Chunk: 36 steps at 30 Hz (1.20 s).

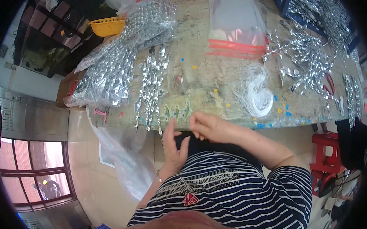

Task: The recorder is tying thin white strings onto silver decorative components at a factory workbench.

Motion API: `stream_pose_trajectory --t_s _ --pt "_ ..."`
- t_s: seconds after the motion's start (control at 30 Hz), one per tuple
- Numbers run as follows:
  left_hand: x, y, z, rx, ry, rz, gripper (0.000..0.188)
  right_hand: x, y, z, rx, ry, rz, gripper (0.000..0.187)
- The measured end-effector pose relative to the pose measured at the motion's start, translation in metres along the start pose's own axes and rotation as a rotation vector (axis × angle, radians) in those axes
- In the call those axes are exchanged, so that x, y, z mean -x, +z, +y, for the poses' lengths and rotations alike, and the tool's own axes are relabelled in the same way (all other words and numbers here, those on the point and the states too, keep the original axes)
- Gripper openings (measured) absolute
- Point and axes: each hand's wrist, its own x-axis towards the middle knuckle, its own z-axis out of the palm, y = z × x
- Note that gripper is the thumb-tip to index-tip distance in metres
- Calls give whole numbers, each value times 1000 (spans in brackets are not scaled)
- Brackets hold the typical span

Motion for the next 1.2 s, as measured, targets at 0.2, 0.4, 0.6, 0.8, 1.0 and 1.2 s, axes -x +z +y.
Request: stream_pose_trajectory --t_s 0.2,0.4,0.6,0.8,1.0,1.2 --pt "8 16 11 204 52 -304 36 51 8 13 20 -53 96 8" --pt "10 19 26 318 -1 -369 13 93 -3 16 -121 -17 269 7" --pt "16 15 20 412 -186 -323 13 120 -28 28 -211 -113 535 10" --pt "8 21 22 430 -212 -382 10 129 -27 45 -66 -38 560 9" --pt "0 28 33 293 -41 -478 8 138 -37 49 259 -173 720 37" --pt "-9 41 41 250 103 -556 8 111 5 51 226 -213 404 32"
